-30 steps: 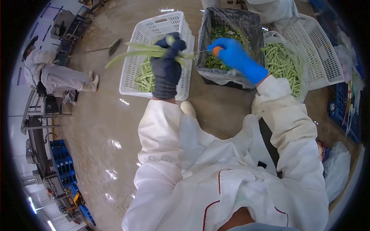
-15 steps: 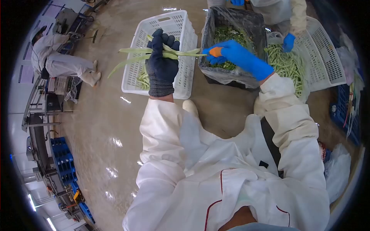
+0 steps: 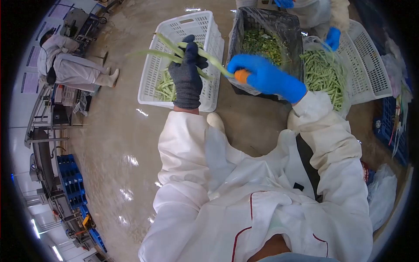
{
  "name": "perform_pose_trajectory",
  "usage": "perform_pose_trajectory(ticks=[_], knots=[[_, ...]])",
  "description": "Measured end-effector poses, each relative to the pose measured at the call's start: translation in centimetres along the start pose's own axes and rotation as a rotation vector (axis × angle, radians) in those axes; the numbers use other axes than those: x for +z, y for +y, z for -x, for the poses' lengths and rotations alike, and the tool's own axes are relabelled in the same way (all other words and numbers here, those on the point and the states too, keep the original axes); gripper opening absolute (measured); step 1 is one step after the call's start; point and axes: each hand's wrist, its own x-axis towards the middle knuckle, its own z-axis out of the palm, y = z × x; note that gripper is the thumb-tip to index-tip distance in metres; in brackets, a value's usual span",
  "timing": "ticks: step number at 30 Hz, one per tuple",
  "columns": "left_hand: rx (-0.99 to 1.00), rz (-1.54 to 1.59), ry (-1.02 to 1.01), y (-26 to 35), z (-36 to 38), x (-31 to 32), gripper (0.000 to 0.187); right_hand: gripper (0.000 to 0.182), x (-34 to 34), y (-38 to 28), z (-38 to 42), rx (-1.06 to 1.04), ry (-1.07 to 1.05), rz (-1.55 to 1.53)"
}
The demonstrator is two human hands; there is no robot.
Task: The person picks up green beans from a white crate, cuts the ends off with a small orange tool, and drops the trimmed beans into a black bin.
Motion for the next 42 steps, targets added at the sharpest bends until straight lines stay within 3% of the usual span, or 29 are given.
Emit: perform_pose_trajectory(ticks=[2,3,6,9,12,16,22,28,34,37,42], knots=[[-0.078,0.118,-0.122,-0.6,-0.1,-0.1,0.029,0.022,1.1,0.0,0.3,-0.042,-0.141,0.092],[-0.069,0.025,-0.174,-0.6,0.1,0.0,0.028,0.023,1.5,0.0,0.5,-0.062,-0.210,0.138],[-0.111,-0.044,-0.173,-0.5,0.5,0.3,0.028,0.026,1.7,-0.2,0.8,0.042,-0.215,0.060],[-0.172,0.011,-0.180,-0.3,0.0,-0.1,0.030,0.028,1.1,0.5,0.4,0.121,-0.027,-0.047],[-0.272,0.105,-0.253,-0.2,0.4,0.1,0.032,0.031,-0.1,1.2,-0.1,0.227,-0.029,-0.199],[-0.236,0.093,-0.349,-0.5,0.8,0.5,0.029,0.019,0.9,0.9,-0.1,0.147,-0.067,-0.145],[-0.230,-0.164,-0.340,-0.1,1.5,0.4,0.028,0.017,1.5,0.4,0.6,0.036,0.026,0.215],[-0.317,-0.149,-0.343,-0.2,1.3,-0.3,0.032,0.019,1.5,1.0,0.2,0.021,0.303,0.252],[-0.310,-0.161,-0.394,-0.4,2.1,0.0,0.031,0.017,1.1,0.3,0.6,0.115,0.048,0.195],[-0.398,-0.204,-0.377,-0.2,1.8,-0.2,0.030,0.015,1.3,0.8,-0.2,0.007,0.374,0.212],[-0.407,-0.121,-0.429,-0.3,2.1,0.2,0.030,0.016,0.7,1.2,-0.2,0.109,0.360,0.310]])
